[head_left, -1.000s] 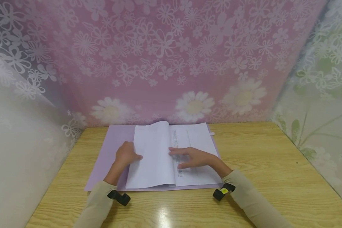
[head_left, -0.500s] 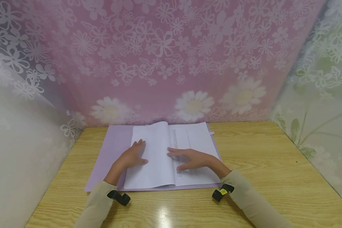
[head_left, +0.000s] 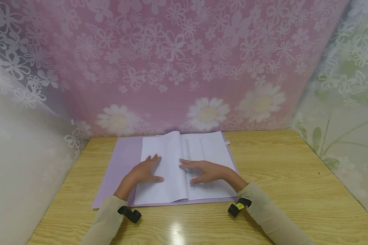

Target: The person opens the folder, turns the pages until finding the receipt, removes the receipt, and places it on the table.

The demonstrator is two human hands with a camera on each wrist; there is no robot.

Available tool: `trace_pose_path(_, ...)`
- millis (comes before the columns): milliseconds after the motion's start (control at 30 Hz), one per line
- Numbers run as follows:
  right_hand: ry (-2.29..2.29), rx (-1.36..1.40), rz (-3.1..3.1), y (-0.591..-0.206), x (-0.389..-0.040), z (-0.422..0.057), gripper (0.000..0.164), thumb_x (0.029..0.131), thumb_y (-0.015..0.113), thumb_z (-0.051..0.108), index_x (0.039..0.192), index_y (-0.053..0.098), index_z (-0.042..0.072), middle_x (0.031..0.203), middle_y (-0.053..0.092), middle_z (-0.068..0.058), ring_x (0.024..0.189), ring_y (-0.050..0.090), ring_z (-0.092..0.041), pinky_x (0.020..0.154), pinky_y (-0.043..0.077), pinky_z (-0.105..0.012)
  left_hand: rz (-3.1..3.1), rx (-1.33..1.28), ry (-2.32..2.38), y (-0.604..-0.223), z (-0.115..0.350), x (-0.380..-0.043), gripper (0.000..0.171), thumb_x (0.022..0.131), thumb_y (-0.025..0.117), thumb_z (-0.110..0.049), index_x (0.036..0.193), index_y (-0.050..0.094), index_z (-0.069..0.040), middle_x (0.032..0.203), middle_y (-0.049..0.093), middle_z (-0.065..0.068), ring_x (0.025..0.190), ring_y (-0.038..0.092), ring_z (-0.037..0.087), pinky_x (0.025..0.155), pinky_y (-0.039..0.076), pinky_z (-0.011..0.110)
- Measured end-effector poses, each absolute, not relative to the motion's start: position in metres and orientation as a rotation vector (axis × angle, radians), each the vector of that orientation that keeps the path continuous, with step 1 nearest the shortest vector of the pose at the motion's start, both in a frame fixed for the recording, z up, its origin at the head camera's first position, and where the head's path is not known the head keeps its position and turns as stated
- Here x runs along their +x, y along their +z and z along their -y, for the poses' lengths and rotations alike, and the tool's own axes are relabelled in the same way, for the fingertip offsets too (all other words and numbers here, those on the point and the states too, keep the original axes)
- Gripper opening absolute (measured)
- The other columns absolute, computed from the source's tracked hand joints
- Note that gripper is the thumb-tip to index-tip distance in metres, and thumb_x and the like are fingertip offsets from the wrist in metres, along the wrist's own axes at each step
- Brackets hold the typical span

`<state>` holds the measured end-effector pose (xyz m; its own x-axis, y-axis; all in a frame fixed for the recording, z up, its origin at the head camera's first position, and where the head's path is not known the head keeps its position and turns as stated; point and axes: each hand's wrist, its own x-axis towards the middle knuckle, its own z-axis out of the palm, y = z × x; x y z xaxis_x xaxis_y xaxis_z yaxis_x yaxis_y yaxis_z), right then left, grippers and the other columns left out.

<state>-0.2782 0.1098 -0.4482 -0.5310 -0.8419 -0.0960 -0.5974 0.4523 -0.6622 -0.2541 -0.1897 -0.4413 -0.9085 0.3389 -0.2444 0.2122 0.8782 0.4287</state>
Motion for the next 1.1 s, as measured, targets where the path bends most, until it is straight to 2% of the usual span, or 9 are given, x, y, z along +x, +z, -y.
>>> trace_pose_path(433, -0.822, -1.211, -2.297, -0.448, -0.277, -0.110, 0.068, 0.096, 0.072, 0.027, 0.156, 0.043, 0.015, 0.170, 0.024, 0.000, 0.158, 0.023, -0.026, 0.124, 0.028, -0.052, -2.752, 0.395, 0.527, -0.443, 0.189, -0.254, 0.094, 0.085, 0.081, -0.042, 0.158, 0.036, -0.006, 0.167, 0.027, 0.019, 0.154, 0.022, 0.046, 0.116, 0.032, 0.067)
trace_pose_path(633, -0.856, -1.156, -2.362, -0.440, -0.285, -0.115, 0.068, 0.096, 0.072, 0.030, 0.156, 0.044, 0.015, 0.167, 0.034, -0.002, 0.155, 0.031, -0.028, 0.120, 0.034, -0.056, -2.765, 0.408, 0.541, -0.443, 0.188, -0.253, 0.094, 0.084, 0.082, -0.042, 0.158, 0.037, -0.005, 0.166, 0.028, 0.019, 0.154, 0.023, 0.046, 0.117, 0.032, 0.065)
trace_pose_path(867, -1.013, -1.009, -2.567, -0.423, -0.316, -0.143, 0.064, 0.097, 0.070, 0.027, 0.153, 0.046, 0.008, 0.157, 0.047, -0.015, 0.141, 0.049, -0.040, 0.109, 0.047, -0.058, -2.765, 0.406, 0.552, -0.446, 0.190, -0.253, 0.095, 0.085, 0.082, -0.042, 0.158, 0.035, -0.006, 0.167, 0.027, 0.018, 0.154, 0.022, 0.045, 0.118, 0.031, 0.065)
trace_pose_path(967, -1.077, -0.912, -2.646, -0.420, -0.334, -0.161, 0.064, 0.097, 0.070, 0.023, 0.152, 0.045, 0.003, 0.156, 0.046, -0.022, 0.140, 0.048, -0.045, 0.108, 0.046, -0.061, -2.768, 0.416, 0.537, -0.448, 0.191, -0.256, 0.095, 0.085, 0.081, -0.044, 0.159, 0.035, -0.006, 0.167, 0.027, 0.018, 0.155, 0.021, 0.045, 0.118, 0.031, 0.065)
trace_pose_path(1100, -1.141, -0.753, -2.695, -0.426, -0.358, -0.186, 0.064, 0.096, 0.069, 0.016, 0.151, 0.043, -0.002, 0.157, 0.039, -0.029, 0.142, 0.041, -0.052, 0.111, 0.039, -0.065, -2.772, 0.421, 0.528, -0.450, 0.192, -0.258, 0.095, 0.085, 0.081, -0.044, 0.159, 0.035, -0.006, 0.167, 0.027, 0.018, 0.155, 0.022, 0.045, 0.117, 0.032, 0.065)
